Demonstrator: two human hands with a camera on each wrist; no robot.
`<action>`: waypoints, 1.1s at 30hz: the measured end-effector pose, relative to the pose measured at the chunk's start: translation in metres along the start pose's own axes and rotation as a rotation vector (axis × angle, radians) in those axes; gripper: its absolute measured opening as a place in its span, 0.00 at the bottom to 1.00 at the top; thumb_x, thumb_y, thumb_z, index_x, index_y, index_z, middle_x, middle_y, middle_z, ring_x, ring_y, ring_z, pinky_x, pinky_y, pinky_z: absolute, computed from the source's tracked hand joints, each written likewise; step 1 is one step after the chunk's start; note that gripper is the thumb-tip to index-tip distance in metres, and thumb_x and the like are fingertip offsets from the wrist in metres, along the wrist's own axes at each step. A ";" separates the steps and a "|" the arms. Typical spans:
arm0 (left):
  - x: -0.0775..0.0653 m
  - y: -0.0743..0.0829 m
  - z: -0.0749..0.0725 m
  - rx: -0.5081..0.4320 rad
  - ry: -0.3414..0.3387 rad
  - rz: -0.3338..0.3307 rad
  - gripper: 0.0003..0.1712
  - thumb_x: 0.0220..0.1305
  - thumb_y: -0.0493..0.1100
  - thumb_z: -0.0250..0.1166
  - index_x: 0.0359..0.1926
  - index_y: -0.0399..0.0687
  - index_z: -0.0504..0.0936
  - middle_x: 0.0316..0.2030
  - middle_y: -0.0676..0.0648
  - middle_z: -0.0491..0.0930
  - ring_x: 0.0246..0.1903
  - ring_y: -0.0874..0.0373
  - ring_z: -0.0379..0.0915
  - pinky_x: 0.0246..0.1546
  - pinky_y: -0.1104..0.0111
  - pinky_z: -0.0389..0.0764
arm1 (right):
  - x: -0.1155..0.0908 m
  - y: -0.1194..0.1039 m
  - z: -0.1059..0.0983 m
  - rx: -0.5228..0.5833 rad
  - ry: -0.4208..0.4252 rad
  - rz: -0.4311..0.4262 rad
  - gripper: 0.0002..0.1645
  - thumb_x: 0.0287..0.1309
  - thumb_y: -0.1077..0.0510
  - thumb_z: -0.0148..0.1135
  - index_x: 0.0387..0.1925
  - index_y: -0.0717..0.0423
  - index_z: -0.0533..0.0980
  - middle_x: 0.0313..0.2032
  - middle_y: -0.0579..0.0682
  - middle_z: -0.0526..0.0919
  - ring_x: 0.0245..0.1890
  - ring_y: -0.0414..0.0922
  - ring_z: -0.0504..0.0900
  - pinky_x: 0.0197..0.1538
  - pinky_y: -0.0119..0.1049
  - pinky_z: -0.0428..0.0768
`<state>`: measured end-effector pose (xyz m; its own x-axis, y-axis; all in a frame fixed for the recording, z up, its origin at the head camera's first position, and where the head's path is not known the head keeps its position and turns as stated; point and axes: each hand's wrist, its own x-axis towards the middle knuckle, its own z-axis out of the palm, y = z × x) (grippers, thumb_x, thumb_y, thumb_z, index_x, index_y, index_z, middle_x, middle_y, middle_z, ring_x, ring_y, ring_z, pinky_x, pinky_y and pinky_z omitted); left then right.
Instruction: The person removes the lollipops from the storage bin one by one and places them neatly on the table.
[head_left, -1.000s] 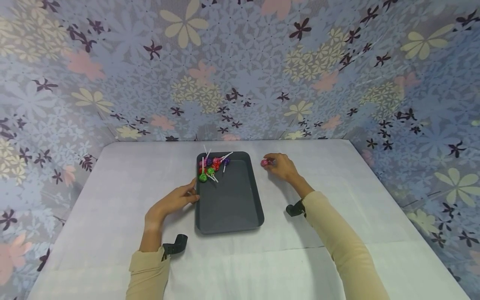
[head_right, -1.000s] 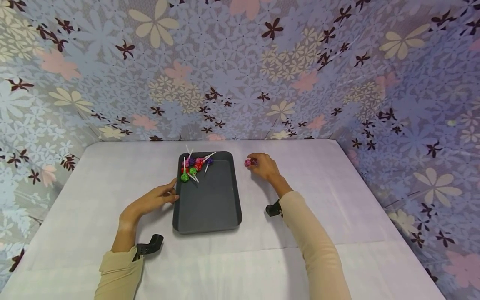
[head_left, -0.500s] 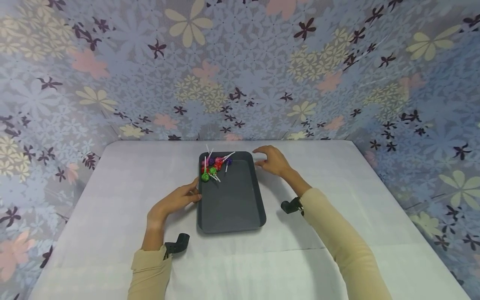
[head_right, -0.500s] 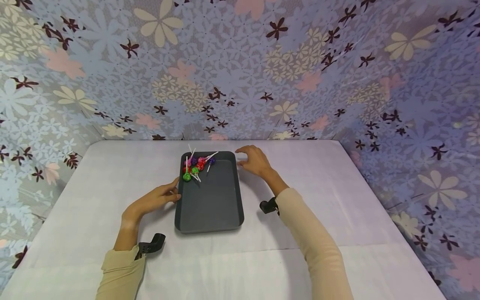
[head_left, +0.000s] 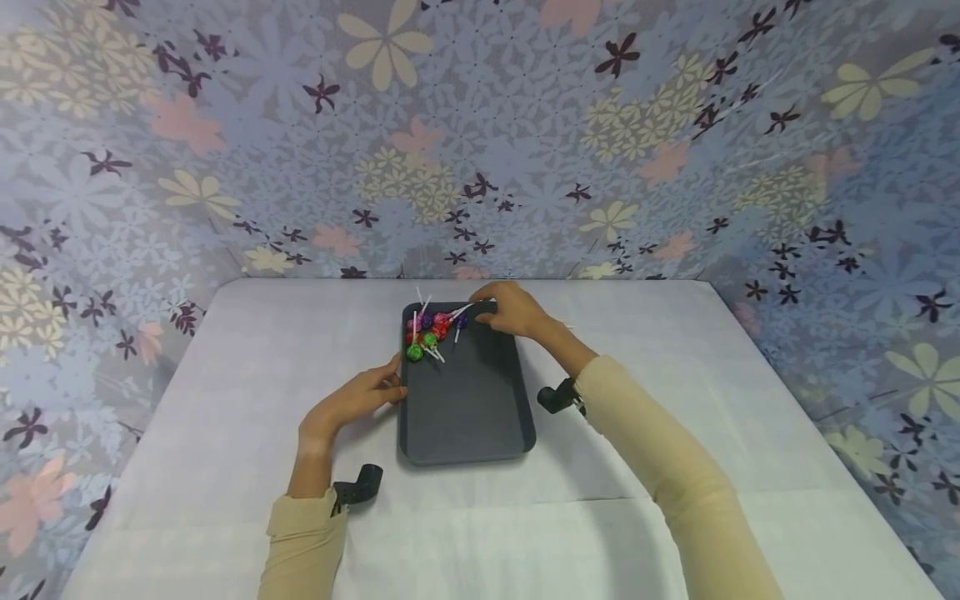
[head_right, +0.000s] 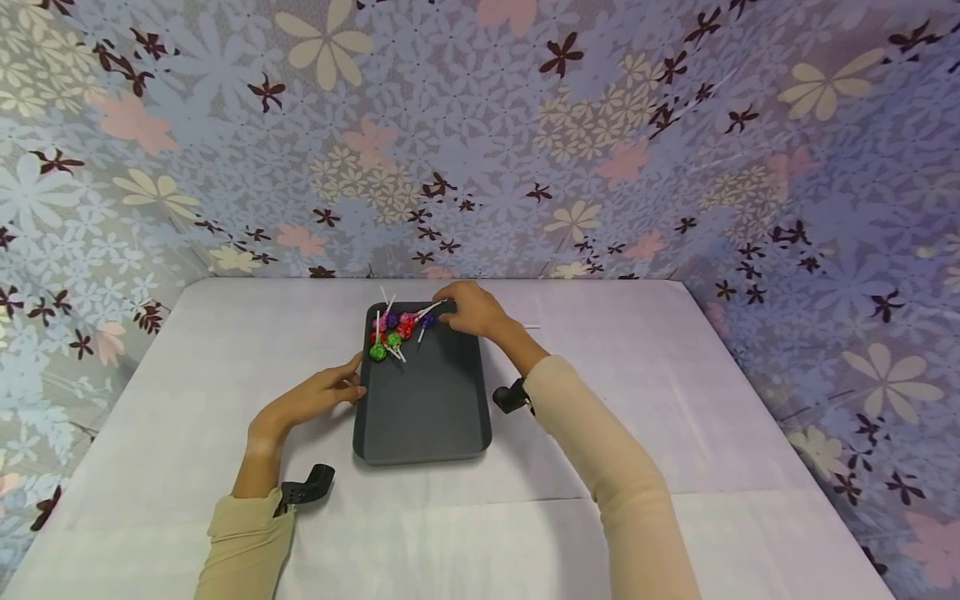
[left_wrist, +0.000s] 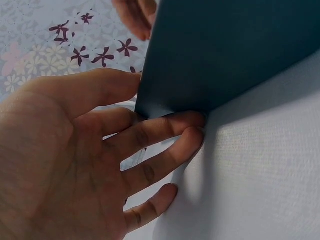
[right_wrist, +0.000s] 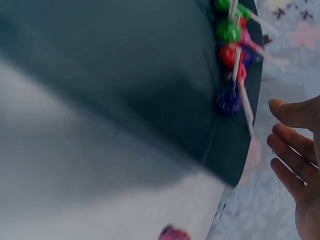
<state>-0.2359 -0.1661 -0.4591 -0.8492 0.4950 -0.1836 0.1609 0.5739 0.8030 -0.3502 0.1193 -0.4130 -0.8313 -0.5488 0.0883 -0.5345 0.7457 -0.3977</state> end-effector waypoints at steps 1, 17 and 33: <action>0.000 0.000 -0.001 0.001 0.003 -0.002 0.39 0.72 0.45 0.53 0.75 0.35 0.48 0.51 0.35 0.76 0.44 0.51 0.78 0.55 0.50 0.73 | 0.003 -0.005 0.001 0.000 -0.019 -0.010 0.19 0.58 0.61 0.66 0.53 0.58 0.81 0.52 0.56 0.84 0.54 0.54 0.80 0.56 0.49 0.78; -0.001 -0.003 -0.004 -0.024 0.009 0.041 0.40 0.71 0.47 0.55 0.74 0.32 0.50 0.48 0.36 0.77 0.43 0.52 0.78 0.49 0.57 0.76 | 0.037 -0.038 0.028 -0.038 -0.210 -0.091 0.21 0.56 0.62 0.70 0.53 0.56 0.81 0.52 0.53 0.84 0.52 0.49 0.82 0.55 0.43 0.80; 0.001 -0.003 -0.005 -0.017 0.007 0.014 0.39 0.71 0.45 0.55 0.75 0.34 0.50 0.45 0.40 0.77 0.42 0.55 0.76 0.45 0.63 0.73 | 0.042 -0.036 0.043 -0.122 -0.260 -0.029 0.22 0.57 0.61 0.69 0.55 0.52 0.81 0.52 0.50 0.84 0.50 0.46 0.82 0.54 0.43 0.80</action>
<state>-0.2398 -0.1706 -0.4588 -0.8505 0.4983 -0.1687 0.1639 0.5557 0.8150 -0.3595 0.0533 -0.4343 -0.7568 -0.6374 -0.1450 -0.5852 0.7594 -0.2844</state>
